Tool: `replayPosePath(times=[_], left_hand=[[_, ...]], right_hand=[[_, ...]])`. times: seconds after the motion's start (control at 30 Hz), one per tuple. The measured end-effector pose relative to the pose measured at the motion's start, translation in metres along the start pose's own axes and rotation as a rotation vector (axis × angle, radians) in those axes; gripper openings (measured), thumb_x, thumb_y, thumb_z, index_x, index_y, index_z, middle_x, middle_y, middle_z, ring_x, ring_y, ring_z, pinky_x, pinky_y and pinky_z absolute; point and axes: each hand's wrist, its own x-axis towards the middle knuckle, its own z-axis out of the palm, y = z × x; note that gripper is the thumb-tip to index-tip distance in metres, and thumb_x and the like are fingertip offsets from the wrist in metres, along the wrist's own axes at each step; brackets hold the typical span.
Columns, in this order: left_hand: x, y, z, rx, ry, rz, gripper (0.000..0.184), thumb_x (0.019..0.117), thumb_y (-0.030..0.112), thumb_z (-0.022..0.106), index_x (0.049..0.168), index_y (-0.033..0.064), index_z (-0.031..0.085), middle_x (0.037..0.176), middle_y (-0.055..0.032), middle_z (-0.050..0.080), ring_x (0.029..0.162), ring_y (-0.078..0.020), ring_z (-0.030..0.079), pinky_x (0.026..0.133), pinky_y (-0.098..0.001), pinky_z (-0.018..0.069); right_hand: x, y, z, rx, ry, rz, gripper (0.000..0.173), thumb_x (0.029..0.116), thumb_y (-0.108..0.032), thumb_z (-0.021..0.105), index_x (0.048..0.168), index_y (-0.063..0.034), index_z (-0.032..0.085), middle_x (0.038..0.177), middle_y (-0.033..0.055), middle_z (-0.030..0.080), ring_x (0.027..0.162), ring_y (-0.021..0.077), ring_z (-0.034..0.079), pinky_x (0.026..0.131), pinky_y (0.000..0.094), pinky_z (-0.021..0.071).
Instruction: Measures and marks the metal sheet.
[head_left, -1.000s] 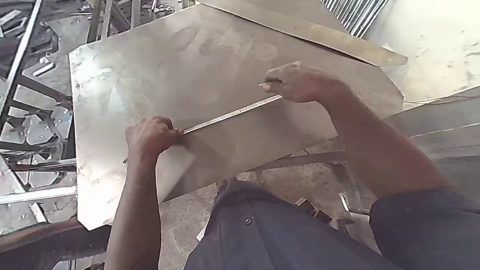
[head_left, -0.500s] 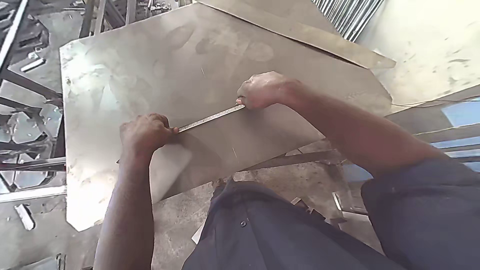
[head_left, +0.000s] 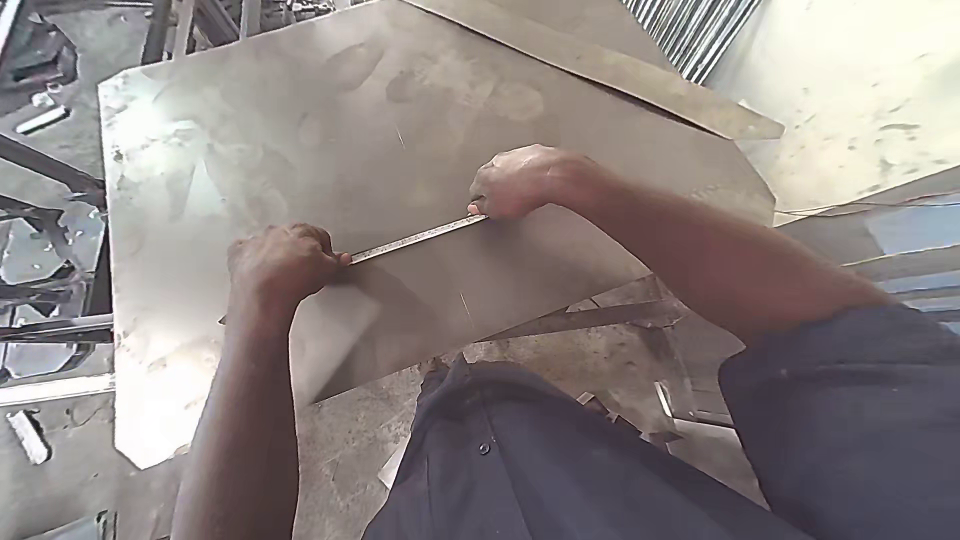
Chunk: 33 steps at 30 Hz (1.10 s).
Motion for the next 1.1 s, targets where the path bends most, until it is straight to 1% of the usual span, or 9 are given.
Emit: replayPosePath(times=[0.1, 0.3, 0.47, 0.53, 0.63, 0.73, 0.83, 0.9, 1.1], left_hand=[[-0.001, -0.001, 0.001, -0.007, 0.013, 0.015, 0.042, 0.0951, 0.056, 0.063, 0.081, 0.0171, 0.067, 0.093, -0.0169, 0.070, 0.095, -0.0436, 0.066, 0.074, -0.0723, 0.0444], [0.000, 0.000, 0.000, -0.003, -0.004, 0.000, 0.040, 0.0937, 0.056, 0.064, 0.079, 0.0191, 0.066, 0.088, -0.0153, 0.069, 0.090, -0.0435, 0.066, 0.071, -0.0715, 0.0446], [-0.001, 0.001, -0.002, 0.015, -0.012, 0.003, 0.041, 0.0942, 0.057, 0.064, 0.079, 0.0184, 0.065, 0.088, -0.0157, 0.069, 0.091, -0.0431, 0.066, 0.072, -0.0717, 0.0444], [0.001, 0.002, -0.003, 0.026, -0.024, 0.008, 0.042, 0.0938, 0.058, 0.065, 0.080, 0.0183, 0.065, 0.089, -0.0167, 0.069, 0.091, -0.0450, 0.066, 0.071, -0.0724, 0.0444], [0.002, 0.001, -0.002, 0.028, -0.014, 0.024, 0.041, 0.0916, 0.058, 0.067, 0.079, 0.0188, 0.066, 0.089, -0.0168, 0.069, 0.091, -0.0452, 0.066, 0.069, -0.0732, 0.0448], [0.002, 0.002, -0.006, 0.026, -0.005, 0.024, 0.040, 0.0929, 0.056, 0.066, 0.080, 0.0182, 0.067, 0.089, -0.0162, 0.070, 0.090, -0.0438, 0.066, 0.068, -0.0715, 0.0456], [0.000, 0.002, -0.002, 0.039, -0.008, 0.035, 0.040, 0.0927, 0.056, 0.065, 0.079, 0.0179, 0.066, 0.088, -0.0160, 0.069, 0.090, -0.0435, 0.066, 0.068, -0.0714, 0.0453], [0.002, 0.002, -0.002, 0.042, 0.000, 0.037, 0.039, 0.0923, 0.056, 0.066, 0.080, 0.0186, 0.066, 0.089, -0.0157, 0.070, 0.090, -0.0432, 0.067, 0.068, -0.0714, 0.0459], [0.002, 0.000, -0.001, 0.038, -0.004, 0.059, 0.037, 0.0943, 0.053, 0.066, 0.081, 0.0183, 0.067, 0.089, -0.0150, 0.070, 0.091, -0.0420, 0.067, 0.071, -0.0712, 0.0462]], right_hand=[[0.002, 0.001, -0.001, -0.003, -0.019, -0.014, 0.044, 0.1072, -0.042, 0.044, 0.081, -0.0126, 0.065, 0.075, 0.0086, 0.060, 0.075, 0.0294, 0.064, 0.061, 0.0549, 0.0475], [0.004, 0.004, -0.002, 0.002, -0.017, -0.068, 0.041, 0.1078, -0.040, 0.044, 0.088, -0.0131, 0.069, 0.081, 0.0079, 0.064, 0.080, 0.0281, 0.065, 0.066, 0.0540, 0.0495], [0.005, -0.004, -0.011, -0.015, -0.063, 0.039, 0.038, 0.1026, -0.045, 0.051, 0.088, -0.0162, 0.071, 0.079, 0.0081, 0.064, 0.078, 0.0299, 0.065, 0.063, 0.0576, 0.0488], [0.011, -0.009, -0.017, -0.052, -0.043, 0.096, 0.034, 0.0974, -0.045, 0.059, 0.087, -0.0156, 0.074, 0.080, 0.0106, 0.066, 0.079, 0.0329, 0.066, 0.065, 0.0604, 0.0486], [0.009, -0.014, -0.030, -0.053, 0.162, 0.235, 0.030, 0.0909, -0.036, 0.065, 0.088, -0.0055, 0.069, 0.089, 0.0210, 0.066, 0.089, 0.0435, 0.065, 0.067, 0.0654, 0.0466], [0.003, -0.003, -0.041, -0.005, 0.172, 0.202, 0.037, 0.0980, -0.045, 0.055, 0.096, -0.0140, 0.073, 0.091, 0.0158, 0.069, 0.092, 0.0390, 0.067, 0.070, 0.0647, 0.0486], [-0.001, -0.003, -0.022, 0.029, 0.034, 0.085, 0.038, 0.1027, -0.045, 0.052, 0.096, -0.0140, 0.073, 0.086, 0.0127, 0.067, 0.086, 0.0351, 0.067, 0.067, 0.0623, 0.0496], [0.000, -0.006, -0.015, 0.031, -0.033, 0.066, 0.040, 0.1047, -0.046, 0.048, 0.100, -0.0142, 0.073, 0.090, 0.0120, 0.068, 0.090, 0.0339, 0.067, 0.070, 0.0617, 0.0506], [0.003, -0.002, -0.006, 0.017, -0.027, 0.034, 0.040, 0.1058, -0.041, 0.046, 0.089, -0.0136, 0.069, 0.084, 0.0103, 0.064, 0.085, 0.0317, 0.065, 0.066, 0.0581, 0.0483]])
